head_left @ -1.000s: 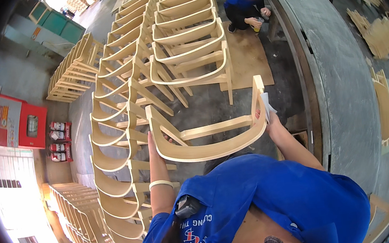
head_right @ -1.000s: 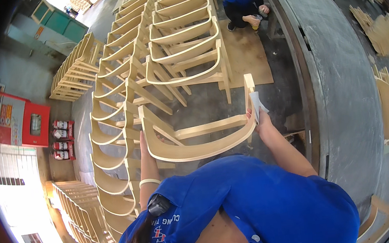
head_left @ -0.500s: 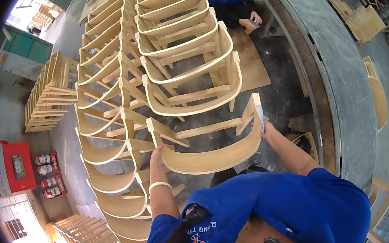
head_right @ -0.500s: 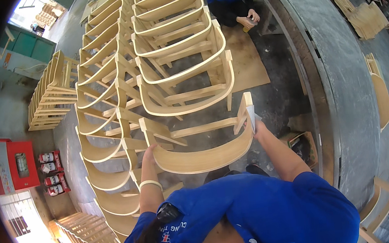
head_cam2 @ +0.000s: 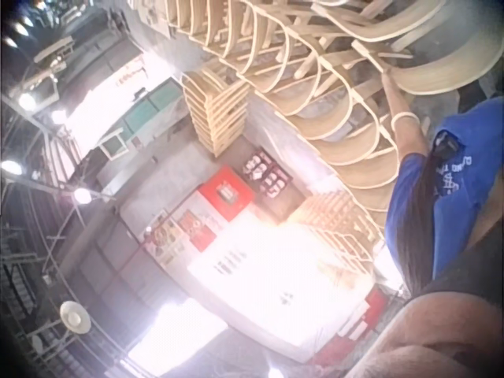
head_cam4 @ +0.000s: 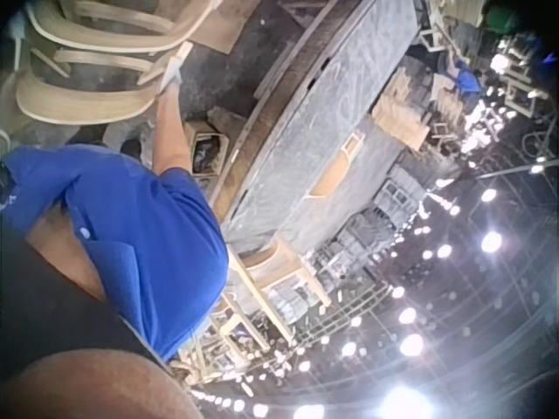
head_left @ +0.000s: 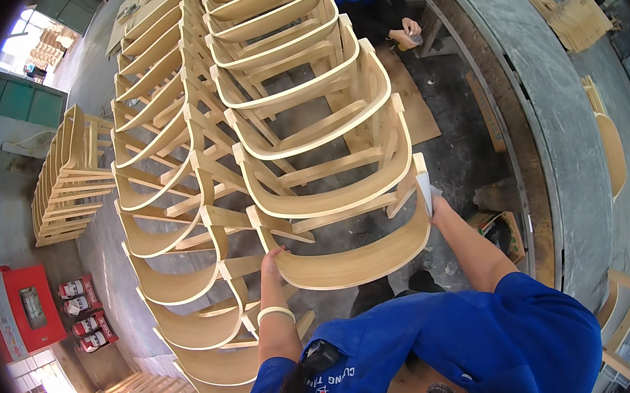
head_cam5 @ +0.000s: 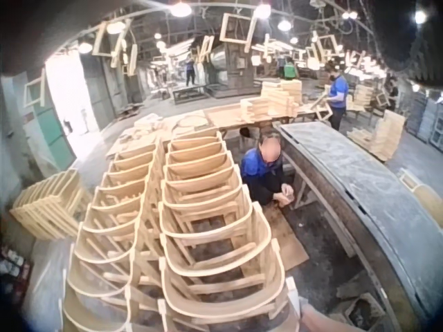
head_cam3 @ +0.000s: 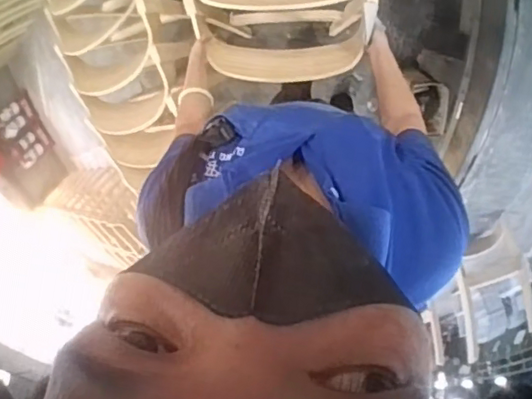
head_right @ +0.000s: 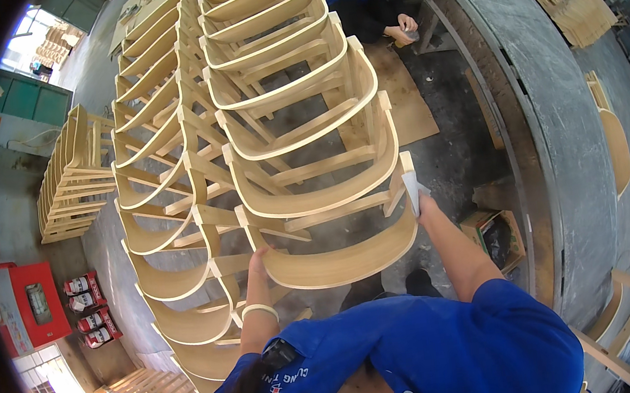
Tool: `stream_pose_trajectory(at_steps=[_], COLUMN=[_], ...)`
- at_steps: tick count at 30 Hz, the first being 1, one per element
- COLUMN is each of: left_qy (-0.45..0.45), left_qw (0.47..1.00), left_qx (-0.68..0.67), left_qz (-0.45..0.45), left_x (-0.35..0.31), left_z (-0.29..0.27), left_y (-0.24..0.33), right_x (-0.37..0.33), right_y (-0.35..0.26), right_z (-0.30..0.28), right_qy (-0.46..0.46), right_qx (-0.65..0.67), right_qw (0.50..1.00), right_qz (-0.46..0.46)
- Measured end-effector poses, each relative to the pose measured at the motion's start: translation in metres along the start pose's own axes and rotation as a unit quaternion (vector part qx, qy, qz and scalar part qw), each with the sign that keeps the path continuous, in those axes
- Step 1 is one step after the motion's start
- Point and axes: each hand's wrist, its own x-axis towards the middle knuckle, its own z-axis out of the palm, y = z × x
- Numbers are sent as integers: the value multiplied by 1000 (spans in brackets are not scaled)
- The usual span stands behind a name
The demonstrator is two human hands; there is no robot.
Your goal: The person sands unfinished wooden chair frames using a sanding block, moving along a workbench in a factory. They handle multiple chair frames one at a time, sanding edges and surfaces, then stack the finished frames on a nearby rack.
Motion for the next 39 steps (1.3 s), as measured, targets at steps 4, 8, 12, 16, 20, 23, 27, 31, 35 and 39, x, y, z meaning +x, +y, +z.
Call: stream_pose_trajectory(at_steps=[4, 8, 12, 16, 20, 23, 27, 31, 35, 39], left_qy=[-7, -12, -22, 6, 58, 69, 73, 95, 186, 301], left_qw=[1000, 1000, 999, 999, 992, 986, 974, 948, 868, 807], left_qx=[-11, -13, -31, 4, 74, 100, 139, 218, 368, 460], left_qz=[6, 22, 21, 38, 83, 111, 162, 211, 276, 214], left_x=[2, 2, 11, 21, 23, 24, 27, 30, 21, -6], left_z=[3, 4, 2, -1, 0, 2, 0, 0, 13, 41], left_y=[8, 11, 12, 15, 15, 15, 17, 21, 29, 40], right_x=[0, 3, 11, 13, 0, -17, -40, -48, -47, -72], right_y=[-3, -4, -3, -5, -14, -24, -29, -9, 20, 37], right_z=[5, 4, 2, -5, -23, -43, -87, -144, -192, -207], right_qy=[-3, 1, -11, 17, 31, -13, -3, 87, 173, 232], right_qx=[14, 5, -3, -1, 97, 160, 175, 131, -36, -321], right_qw=[1000, 1000, 1000, 999, 995, 986, 982, 982, 974, 907], right_qz=[10, 14, 6, -28, -20, -52, -71, -108, -142, -143])
